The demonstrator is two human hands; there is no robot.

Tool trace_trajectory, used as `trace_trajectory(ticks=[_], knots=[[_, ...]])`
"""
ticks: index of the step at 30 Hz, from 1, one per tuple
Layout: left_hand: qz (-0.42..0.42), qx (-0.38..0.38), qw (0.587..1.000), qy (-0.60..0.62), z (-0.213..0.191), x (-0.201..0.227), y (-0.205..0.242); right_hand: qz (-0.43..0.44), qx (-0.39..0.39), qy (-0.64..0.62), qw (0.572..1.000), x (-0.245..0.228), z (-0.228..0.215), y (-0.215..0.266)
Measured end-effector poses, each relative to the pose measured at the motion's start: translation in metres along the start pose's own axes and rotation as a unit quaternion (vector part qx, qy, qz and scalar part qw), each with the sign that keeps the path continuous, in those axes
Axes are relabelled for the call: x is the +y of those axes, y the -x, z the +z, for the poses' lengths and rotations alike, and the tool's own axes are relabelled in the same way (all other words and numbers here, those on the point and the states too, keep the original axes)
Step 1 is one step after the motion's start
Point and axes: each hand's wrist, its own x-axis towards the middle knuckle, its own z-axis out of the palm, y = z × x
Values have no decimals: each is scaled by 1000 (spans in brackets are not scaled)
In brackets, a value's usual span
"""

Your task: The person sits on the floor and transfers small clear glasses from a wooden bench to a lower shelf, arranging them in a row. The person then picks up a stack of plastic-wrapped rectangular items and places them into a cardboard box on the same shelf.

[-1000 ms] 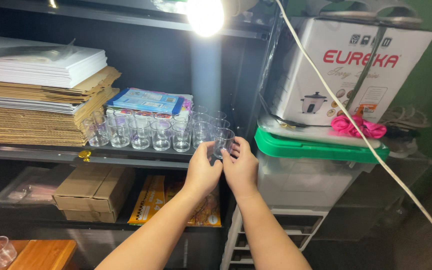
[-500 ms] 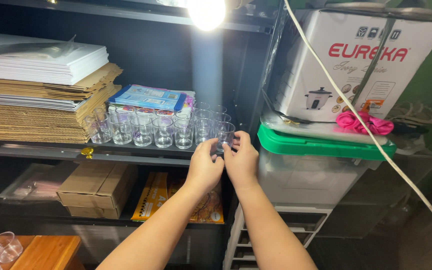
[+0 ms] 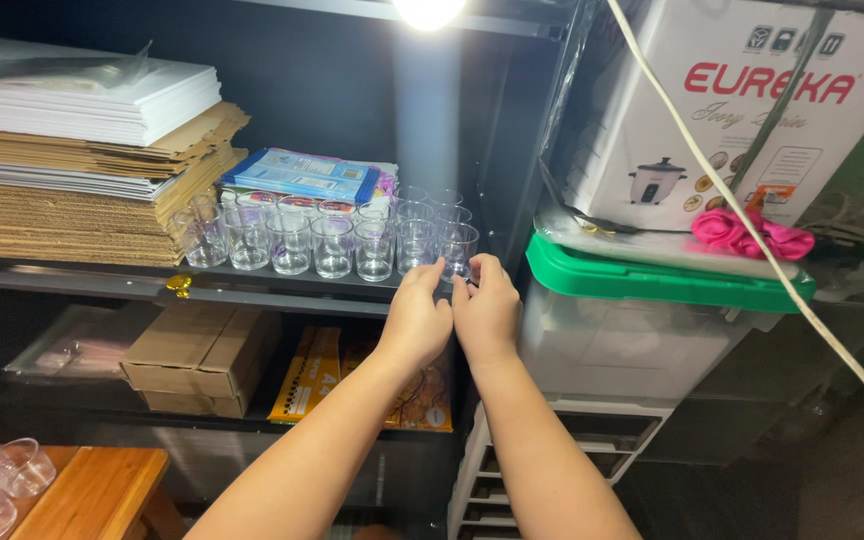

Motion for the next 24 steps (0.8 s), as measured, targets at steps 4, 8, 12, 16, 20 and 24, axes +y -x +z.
trace_trajectory(ticks=[4,8,12,16,20,24], knots=[[-4,-3,1000,5,1,-2,3,-15,4,11,1000,1,-1,6],[56,28,995,-72,2,-4,17,-51,8,-1,999,2,-6,17],[124,78,966,-215,2,-12,36,-161,28,12,986,9,-6,29],[130,95,949,-270,8,-27,40,-209,24,14,978,13,-6,34],[239,226,877,-349,17,-48,38,-245,39,2,969,25,1,35],[265,251,867,-340,16,-44,47,-253,39,-4,967,25,1,41]])
